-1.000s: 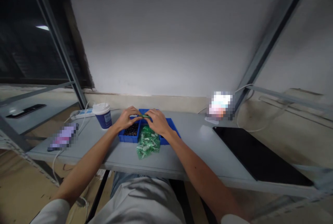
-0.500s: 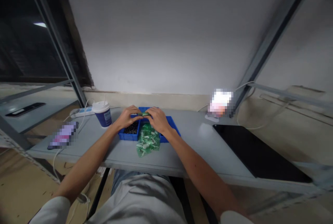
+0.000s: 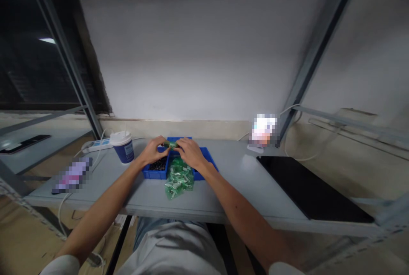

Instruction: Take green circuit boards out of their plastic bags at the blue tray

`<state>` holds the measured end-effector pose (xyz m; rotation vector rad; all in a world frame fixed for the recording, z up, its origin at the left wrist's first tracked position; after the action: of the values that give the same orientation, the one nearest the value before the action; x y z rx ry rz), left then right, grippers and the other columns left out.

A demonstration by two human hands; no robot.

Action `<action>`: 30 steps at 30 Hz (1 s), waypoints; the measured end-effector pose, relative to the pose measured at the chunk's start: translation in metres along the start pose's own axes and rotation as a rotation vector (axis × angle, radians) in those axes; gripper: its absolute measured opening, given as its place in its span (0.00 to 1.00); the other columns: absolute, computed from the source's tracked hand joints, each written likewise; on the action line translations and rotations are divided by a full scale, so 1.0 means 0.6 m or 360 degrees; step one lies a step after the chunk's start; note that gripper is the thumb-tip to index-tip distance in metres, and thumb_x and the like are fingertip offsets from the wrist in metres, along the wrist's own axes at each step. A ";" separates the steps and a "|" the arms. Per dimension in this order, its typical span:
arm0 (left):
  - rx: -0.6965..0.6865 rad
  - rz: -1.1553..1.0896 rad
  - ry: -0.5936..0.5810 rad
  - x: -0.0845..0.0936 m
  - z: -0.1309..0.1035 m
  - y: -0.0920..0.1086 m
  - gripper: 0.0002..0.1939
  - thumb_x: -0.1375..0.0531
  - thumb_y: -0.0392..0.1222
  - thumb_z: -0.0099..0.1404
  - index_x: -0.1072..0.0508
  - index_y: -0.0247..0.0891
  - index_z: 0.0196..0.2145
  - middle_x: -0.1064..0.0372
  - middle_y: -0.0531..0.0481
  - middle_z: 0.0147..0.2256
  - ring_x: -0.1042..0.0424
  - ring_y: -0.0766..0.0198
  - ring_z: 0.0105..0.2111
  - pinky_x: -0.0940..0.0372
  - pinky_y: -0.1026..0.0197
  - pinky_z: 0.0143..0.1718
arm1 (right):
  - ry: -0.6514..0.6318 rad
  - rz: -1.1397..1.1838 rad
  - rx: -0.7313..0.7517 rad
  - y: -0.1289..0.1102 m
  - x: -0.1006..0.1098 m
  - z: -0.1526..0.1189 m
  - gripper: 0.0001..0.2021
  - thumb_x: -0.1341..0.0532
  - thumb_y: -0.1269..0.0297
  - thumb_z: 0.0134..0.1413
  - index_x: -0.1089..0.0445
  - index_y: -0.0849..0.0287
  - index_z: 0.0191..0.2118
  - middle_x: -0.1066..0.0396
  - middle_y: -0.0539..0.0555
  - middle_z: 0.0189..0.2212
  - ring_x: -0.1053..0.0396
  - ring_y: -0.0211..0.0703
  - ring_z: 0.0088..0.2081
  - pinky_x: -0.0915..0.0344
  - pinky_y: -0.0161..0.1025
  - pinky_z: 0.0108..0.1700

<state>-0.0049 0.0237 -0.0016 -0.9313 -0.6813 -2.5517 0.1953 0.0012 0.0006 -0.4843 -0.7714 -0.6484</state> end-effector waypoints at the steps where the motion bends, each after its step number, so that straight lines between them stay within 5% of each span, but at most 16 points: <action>1: -0.0001 -0.0012 -0.0016 -0.001 0.000 -0.001 0.06 0.39 0.40 0.62 0.27 0.36 0.36 0.29 0.49 0.33 0.32 0.63 0.34 0.36 0.60 0.39 | -0.0008 0.0000 0.0027 0.000 -0.002 -0.001 0.08 0.43 0.66 0.64 0.32 0.59 0.32 0.29 0.55 0.33 0.34 0.44 0.39 0.40 0.41 0.44; 14: -0.0039 -0.0056 -0.0023 0.000 -0.002 0.002 0.11 0.40 0.46 0.66 0.25 0.37 0.40 0.27 0.47 0.36 0.31 0.61 0.38 0.36 0.59 0.43 | 0.0095 0.0065 0.0054 0.000 0.002 0.000 0.08 0.44 0.68 0.64 0.32 0.58 0.32 0.29 0.54 0.31 0.34 0.43 0.37 0.41 0.40 0.41; 24: -0.0031 -0.0050 -0.0078 0.002 -0.001 -0.007 0.16 0.44 0.48 0.69 0.27 0.36 0.29 0.32 0.49 0.29 0.34 0.62 0.33 0.38 0.60 0.38 | 0.0035 0.0124 0.0001 -0.003 -0.003 -0.004 0.04 0.41 0.66 0.62 0.30 0.58 0.40 0.28 0.54 0.37 0.33 0.43 0.39 0.40 0.39 0.44; 30: -0.0043 -0.0051 -0.0095 0.001 -0.001 -0.002 0.14 0.42 0.50 0.67 0.23 0.37 0.38 0.27 0.47 0.35 0.31 0.60 0.38 0.36 0.58 0.43 | 0.0046 0.0077 -0.0001 0.005 -0.003 -0.004 0.05 0.42 0.68 0.62 0.31 0.58 0.34 0.29 0.53 0.32 0.34 0.43 0.37 0.41 0.38 0.42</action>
<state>-0.0062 0.0244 -0.0021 -1.0173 -0.6856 -2.5759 0.1975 0.0028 -0.0028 -0.4916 -0.7303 -0.6096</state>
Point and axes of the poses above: each hand's wrist, its own z-axis towards the middle knuckle, its own x-axis out of the back of the hand, y = z × x, the point moved 1 cm from there along z, towards the middle knuckle
